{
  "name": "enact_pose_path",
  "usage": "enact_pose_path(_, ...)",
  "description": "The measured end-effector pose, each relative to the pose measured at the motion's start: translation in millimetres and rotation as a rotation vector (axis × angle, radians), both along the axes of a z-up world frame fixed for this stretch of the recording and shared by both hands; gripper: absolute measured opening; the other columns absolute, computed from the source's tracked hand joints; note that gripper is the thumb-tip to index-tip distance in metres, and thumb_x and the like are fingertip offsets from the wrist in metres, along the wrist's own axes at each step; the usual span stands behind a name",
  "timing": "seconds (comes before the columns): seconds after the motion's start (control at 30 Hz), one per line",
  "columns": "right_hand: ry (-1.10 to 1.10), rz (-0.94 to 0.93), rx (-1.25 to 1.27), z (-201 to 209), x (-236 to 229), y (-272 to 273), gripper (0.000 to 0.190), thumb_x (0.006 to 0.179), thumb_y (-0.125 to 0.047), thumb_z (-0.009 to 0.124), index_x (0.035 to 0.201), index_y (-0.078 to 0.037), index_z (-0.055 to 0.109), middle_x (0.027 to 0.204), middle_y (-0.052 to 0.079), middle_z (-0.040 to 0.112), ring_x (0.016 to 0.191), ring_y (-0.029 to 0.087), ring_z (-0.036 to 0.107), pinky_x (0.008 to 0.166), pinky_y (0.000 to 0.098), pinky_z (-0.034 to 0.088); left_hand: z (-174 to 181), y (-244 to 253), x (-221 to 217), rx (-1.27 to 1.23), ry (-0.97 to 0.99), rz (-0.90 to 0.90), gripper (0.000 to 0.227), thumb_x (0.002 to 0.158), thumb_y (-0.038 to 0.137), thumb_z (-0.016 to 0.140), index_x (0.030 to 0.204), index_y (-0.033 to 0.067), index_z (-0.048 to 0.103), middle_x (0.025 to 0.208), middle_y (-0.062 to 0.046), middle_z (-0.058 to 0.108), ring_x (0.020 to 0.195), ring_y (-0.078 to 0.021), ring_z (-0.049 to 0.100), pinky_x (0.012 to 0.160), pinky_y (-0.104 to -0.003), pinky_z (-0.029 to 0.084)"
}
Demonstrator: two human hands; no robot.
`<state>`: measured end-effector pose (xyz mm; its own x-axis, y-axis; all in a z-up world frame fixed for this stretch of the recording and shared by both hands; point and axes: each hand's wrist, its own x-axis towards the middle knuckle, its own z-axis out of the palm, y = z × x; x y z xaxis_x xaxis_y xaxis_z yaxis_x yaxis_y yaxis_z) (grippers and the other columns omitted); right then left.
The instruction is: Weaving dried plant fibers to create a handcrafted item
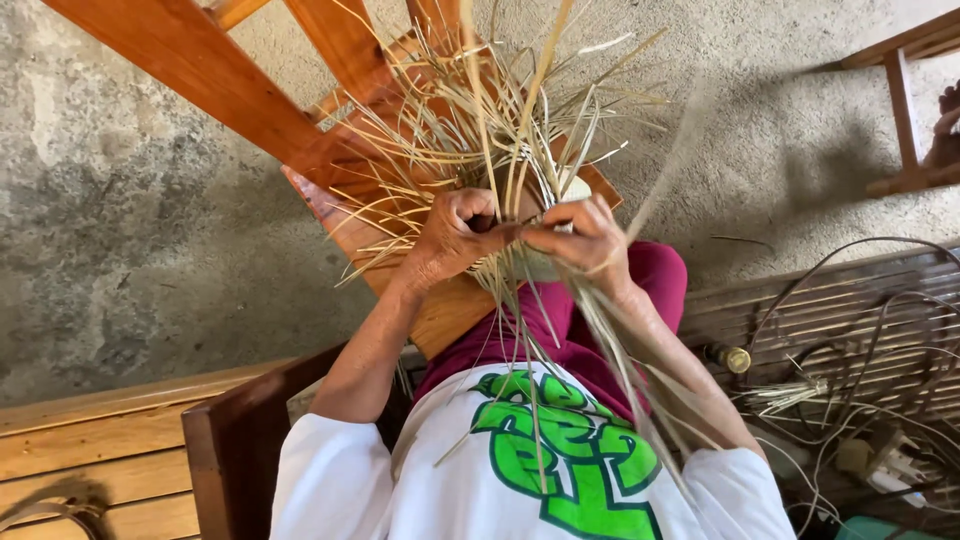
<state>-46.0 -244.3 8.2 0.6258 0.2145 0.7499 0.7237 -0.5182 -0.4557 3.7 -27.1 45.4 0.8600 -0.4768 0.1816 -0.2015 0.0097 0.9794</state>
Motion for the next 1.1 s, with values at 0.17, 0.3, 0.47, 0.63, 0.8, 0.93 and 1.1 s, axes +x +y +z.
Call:
enact_pose_path(0.17,0.189,0.036,0.047,6,24,-5,0.018,0.094,-0.021,0.078,0.110,-0.013,0.081,0.107,0.015,0.063,0.090,0.036,0.060,0.087,0.0477,0.049,18,-5,-7,-0.008,-0.039,0.029,0.042,0.081,0.015,0.086,0.059,0.0077,0.051,0.051,-0.004,0.043,0.049,-0.0126,0.039,0.046,-0.029,0.035)
enact_pose_path(0.3,0.227,0.099,0.144,10,1,-10,0.015,0.096,-0.024,0.077,0.097,-0.009,0.079,0.104,0.017,0.061,0.089,0.034,0.057,0.087,0.0468,0.045,22,-10,-6,-0.050,0.040,0.062,0.039,0.080,0.015,0.086,0.059,0.0090,0.054,0.050,0.002,0.042,0.050,-0.0065,0.038,0.046,-0.024,0.034)
enact_pose_path(0.47,0.126,-0.009,0.024,21,-20,-6,0.011,0.097,-0.021,0.075,0.097,-0.016,0.084,0.098,0.011,0.063,0.084,0.031,0.059,0.083,0.0403,0.050,-7,-10,-1,0.075,0.054,0.154,0.044,0.079,0.018,0.087,0.058,0.0090,0.049,0.049,0.000,0.041,0.047,-0.0085,0.037,0.045,-0.025,0.029)
enact_pose_path(0.63,0.057,-0.017,-0.003,-1,33,-9,0.014,0.100,-0.021,0.071,0.097,-0.017,0.083,0.100,0.009,0.062,0.086,0.030,0.060,0.087,0.0421,0.051,24,-13,-10,0.062,0.009,0.110,0.041,0.077,0.018,0.090,0.057,0.0083,0.055,0.049,-0.004,0.048,0.049,-0.0094,0.044,0.046,-0.025,0.034)
enact_pose_path(0.8,0.163,0.037,0.043,23,19,-8,0.014,0.099,-0.015,0.068,0.094,-0.008,0.079,0.101,0.017,0.062,0.093,0.034,0.061,0.088,0.0461,0.048,41,-13,-9,0.024,0.032,0.083,0.036,0.078,0.014,0.090,0.059,0.0063,0.060,0.050,-0.005,0.053,0.050,-0.0101,0.045,0.046,-0.027,0.037)
enact_pose_path(0.93,0.222,0.033,0.018,35,-14,-8,0.009,0.096,-0.020,0.075,0.094,-0.011,0.079,0.101,0.014,0.063,0.086,0.034,0.062,0.080,0.0442,0.051,-11,-12,-2,0.132,0.058,0.178,0.050,0.078,0.028,0.092,0.056,0.0085,0.051,0.047,-0.005,0.046,0.048,-0.0103,0.043,0.045,-0.025,0.034)
enact_pose_path(1.1,0.124,0.046,-0.022,23,3,-16,0.011,0.098,-0.018,0.074,0.095,-0.011,0.082,0.097,0.011,0.067,0.080,0.029,0.062,0.076,0.0368,0.052,10,-10,-4,0.222,0.100,0.189,0.051,0.076,0.032,0.091,0.058,0.0073,0.051,0.048,-0.007,0.047,0.050,-0.0126,0.043,0.047,-0.028,0.037)
